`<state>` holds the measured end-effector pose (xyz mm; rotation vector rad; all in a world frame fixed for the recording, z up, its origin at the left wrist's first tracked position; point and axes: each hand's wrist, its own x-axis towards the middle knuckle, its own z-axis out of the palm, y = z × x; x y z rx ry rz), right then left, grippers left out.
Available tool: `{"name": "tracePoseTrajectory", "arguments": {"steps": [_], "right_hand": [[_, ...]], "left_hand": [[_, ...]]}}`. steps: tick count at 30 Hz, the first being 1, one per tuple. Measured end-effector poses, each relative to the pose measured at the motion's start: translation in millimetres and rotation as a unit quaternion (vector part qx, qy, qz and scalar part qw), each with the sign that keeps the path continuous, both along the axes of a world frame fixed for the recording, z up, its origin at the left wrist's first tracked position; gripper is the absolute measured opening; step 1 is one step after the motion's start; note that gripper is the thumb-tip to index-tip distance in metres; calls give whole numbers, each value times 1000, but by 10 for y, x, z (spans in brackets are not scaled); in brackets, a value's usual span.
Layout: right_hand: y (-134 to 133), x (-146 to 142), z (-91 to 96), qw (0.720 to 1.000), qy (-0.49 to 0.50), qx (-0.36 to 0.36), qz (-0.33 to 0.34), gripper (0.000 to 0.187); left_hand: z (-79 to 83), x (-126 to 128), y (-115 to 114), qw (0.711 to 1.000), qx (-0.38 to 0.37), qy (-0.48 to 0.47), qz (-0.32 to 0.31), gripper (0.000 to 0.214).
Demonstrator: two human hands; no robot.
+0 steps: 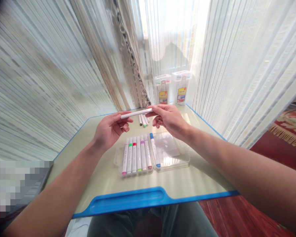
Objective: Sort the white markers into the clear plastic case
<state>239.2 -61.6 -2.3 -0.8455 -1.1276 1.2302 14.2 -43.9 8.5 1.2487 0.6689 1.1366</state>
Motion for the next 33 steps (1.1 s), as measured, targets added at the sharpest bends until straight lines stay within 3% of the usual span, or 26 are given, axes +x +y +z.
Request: {"name": "tracePoseTrajectory", "arguments": {"steps": [8,14,21,33], "right_hand": [[11,12,24,1000,18,-7,-20,27],[14,11,-33,1000,-7,25,13,32],[-76,-76,-42,995,-91,36,33,45],[-185,-128,43,987,-145,44,47,51]], "left_hand": [[5,-3,-2,1000,18,-5,12,29],[-30,19,-6,995,54,76,44,22],[-48,113,-123,969,155,193,24,30],[-63,160,-194,946,217,241,1,33]]}}
